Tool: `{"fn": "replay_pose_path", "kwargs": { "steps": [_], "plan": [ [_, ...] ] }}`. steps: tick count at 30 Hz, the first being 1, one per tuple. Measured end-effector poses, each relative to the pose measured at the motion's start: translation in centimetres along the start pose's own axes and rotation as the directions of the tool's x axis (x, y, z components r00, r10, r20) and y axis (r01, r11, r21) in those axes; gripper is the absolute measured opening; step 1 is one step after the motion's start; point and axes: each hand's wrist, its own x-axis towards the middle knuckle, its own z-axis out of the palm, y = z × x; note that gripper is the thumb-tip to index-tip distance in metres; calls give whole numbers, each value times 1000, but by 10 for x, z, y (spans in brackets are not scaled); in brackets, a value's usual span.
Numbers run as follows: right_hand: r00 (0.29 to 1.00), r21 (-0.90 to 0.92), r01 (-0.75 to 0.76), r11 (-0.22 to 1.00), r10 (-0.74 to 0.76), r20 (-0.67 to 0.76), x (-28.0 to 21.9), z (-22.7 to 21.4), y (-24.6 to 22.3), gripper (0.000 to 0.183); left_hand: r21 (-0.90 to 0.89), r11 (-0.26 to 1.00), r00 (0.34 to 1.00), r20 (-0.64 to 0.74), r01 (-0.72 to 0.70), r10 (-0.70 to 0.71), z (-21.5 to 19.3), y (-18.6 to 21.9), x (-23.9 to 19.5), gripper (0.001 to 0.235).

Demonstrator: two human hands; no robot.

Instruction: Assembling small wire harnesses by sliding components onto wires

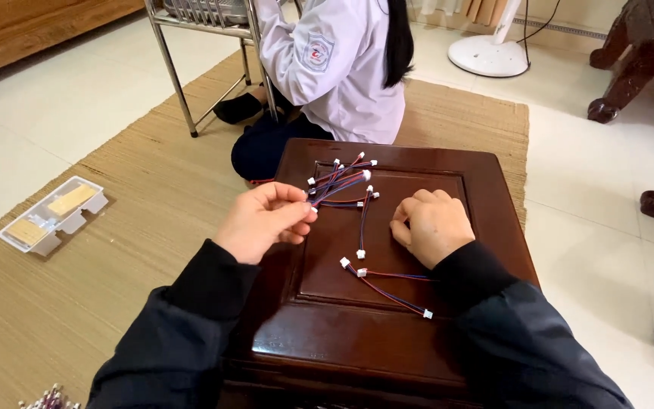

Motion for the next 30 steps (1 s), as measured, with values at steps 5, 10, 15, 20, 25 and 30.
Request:
{"fn": "replay_pose_path", "kwargs": {
  "steps": [5, 10, 15, 20, 25, 30],
  "plan": [
    [1000, 59, 9, 998, -10, 16, 0, -5, -2, 21, -218, 973, 996, -39, 70, -80, 15, -6, 7, 21],
    [998, 94, 54, 994, -51, -32, 2, 0, 3, 19, -235, 970, 998, 3, -62, 65, 45, 3, 22, 25],
    [998, 106, 28, 994, -22, -61, 0, -5, 6, 13, -277, 952, 990, 25, -128, 140, 81, -9, 51, 21],
    [998, 128, -68, 989, 70, -8, -1, -19, 12, 13, -213, 968, 989, 32, -135, 145, 90, -30, 55, 19],
    [1000, 71, -10, 997, 11, -8, -4, -24, 5, 15, -177, 984, 985, 164, -19, 48, 90, -23, 40, 21],
    [1000, -19, 8, 1000, -9, -13, -4, -22, -3, 12, 34, 997, 990, 129, -66, 61, 80, -31, 56, 17]
  ]
}}
